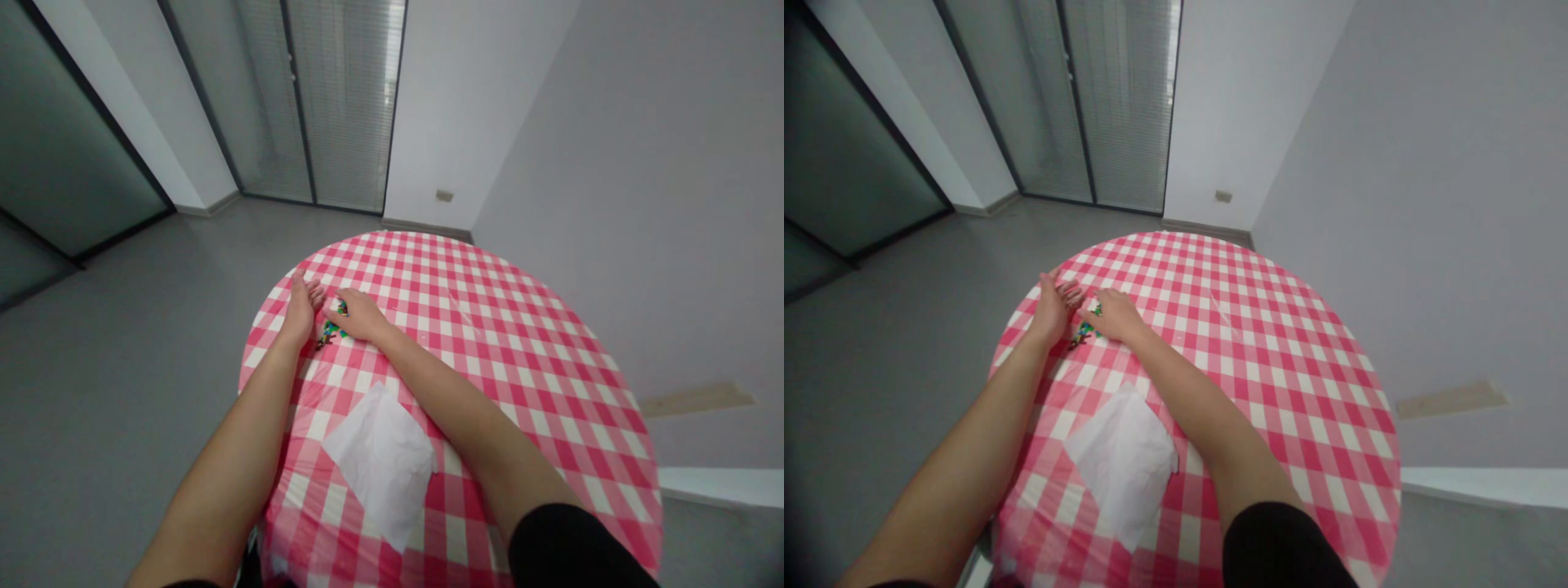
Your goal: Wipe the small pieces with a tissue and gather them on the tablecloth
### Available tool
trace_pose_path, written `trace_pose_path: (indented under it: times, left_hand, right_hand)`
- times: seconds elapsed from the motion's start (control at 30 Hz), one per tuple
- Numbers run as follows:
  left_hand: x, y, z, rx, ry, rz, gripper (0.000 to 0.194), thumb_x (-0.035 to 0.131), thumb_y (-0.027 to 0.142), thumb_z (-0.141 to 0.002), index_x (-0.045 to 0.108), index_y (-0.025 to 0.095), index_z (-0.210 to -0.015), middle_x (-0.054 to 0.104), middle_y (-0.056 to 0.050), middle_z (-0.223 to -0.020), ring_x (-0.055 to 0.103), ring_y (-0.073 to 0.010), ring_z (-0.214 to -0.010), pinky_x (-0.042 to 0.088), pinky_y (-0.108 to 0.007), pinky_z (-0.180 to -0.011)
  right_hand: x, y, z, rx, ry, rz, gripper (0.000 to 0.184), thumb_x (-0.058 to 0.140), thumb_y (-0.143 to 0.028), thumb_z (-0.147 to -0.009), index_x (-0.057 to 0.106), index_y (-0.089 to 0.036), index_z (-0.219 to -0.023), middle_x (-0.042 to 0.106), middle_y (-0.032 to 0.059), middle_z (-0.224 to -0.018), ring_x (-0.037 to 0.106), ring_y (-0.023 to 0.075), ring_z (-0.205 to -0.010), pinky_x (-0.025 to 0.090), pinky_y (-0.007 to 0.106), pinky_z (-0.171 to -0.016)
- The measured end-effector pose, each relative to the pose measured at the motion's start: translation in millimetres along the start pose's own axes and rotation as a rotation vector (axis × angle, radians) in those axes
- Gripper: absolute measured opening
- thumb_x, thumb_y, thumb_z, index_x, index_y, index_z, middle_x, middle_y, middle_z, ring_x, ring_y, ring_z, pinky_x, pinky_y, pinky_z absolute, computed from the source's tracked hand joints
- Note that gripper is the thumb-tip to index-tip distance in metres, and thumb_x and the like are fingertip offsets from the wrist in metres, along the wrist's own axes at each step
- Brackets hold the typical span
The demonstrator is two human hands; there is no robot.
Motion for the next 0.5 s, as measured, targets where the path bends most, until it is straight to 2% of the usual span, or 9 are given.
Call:
trace_pose_path:
  times: [0.07,0.13,0.23,0.33,0.43,0.5]
  left_hand:
    - [-6.6,-2.7,-6.8,0.028,0.094,-0.007,0.08,0.018,0.077,-0.091,0.027,0.026,-0.152,0.054,-0.015,-0.135,0.059,-0.0213,-0.119,0.05,-0.037,-0.1]
    - [-9.5,-5.7,-10.0,0.045,0.113,-0.039,0.078,0.02,0.077,-0.09,0.031,0.027,-0.15,0.057,-0.014,-0.131,0.061,-0.0208,-0.116,0.05,-0.037,-0.099]
    - [-9.1,-7.8,-8.7,0.081,0.081,-0.113,0.078,0.024,0.076,-0.091,0.036,0.025,-0.148,0.056,-0.015,-0.132,0.06,-0.0219,-0.117,0.048,-0.039,-0.102]
    - [-6.7,-7.3,-4.5,0.118,0.012,-0.191,0.076,0.03,0.074,-0.091,0.039,0.024,-0.147,0.049,-0.015,-0.142,0.052,-0.0242,-0.129,0.042,-0.041,-0.108]
    - [-6.2,-6.7,-1.6,0.127,-0.041,-0.219,0.073,0.031,0.074,-0.091,0.039,0.027,-0.148,0.042,-0.013,-0.15,0.043,-0.0244,-0.138,0.038,-0.04,-0.111]
    - [-6.3,-5.6,-0.5,0.139,-0.061,-0.212,0.073,0.029,0.074,-0.092,0.038,0.028,-0.148,0.04,-0.013,-0.152,0.041,-0.025,-0.139,0.035,-0.042,-0.113]
  right_hand:
    - [3.1,-13.3,7.0,-0.105,-0.07,0.009,0.066,0.059,-0.061,-0.087,0.053,-0.015,-0.133,0.059,0.0158,-0.131,0.052,0.0291,-0.121,0.034,0.048,-0.106]
    - [3.2,-22.0,13.2,-0.169,-0.119,0.038,0.062,0.064,-0.059,-0.084,0.056,-0.02,-0.131,0.056,0.0141,-0.135,0.048,0.0309,-0.125,0.028,0.055,-0.109]
    - [-8.2,-24.5,16.9,-0.108,-0.088,0.067,0.046,0.061,-0.047,-0.091,0.057,-0.022,-0.129,0.052,0.0134,-0.141,0.044,0.0303,-0.131,0.022,0.058,-0.112]
    - [-37.1,-24.8,31.9,-0.006,0.008,0.028,0.047,0.055,-0.041,-0.095,0.053,-0.018,-0.136,0.048,0.0162,-0.146,0.041,0.0288,-0.136,0.023,0.054,-0.114]
    - [-70.6,-35.3,81.9,-0.122,-0.082,-0.09,0.064,0.062,-0.051,-0.089,0.049,-0.017,-0.141,0.043,0.018,-0.15,0.037,0.0298,-0.14,0.029,0.049,-0.114]
    - [-85.7,-43.4,132.7,-0.211,-0.26,-0.138,0.084,0.071,-0.058,-0.077,0.043,-0.022,-0.147,0.034,0.017,-0.156,0.03,0.0332,-0.144,0.028,0.051,-0.115]
Point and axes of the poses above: each hand's wrist, its own z-axis away from the middle knuckle, its own x-axis out of the palm, y = z × x, the point moved 3 cm from there along -z, towards the middle knuckle
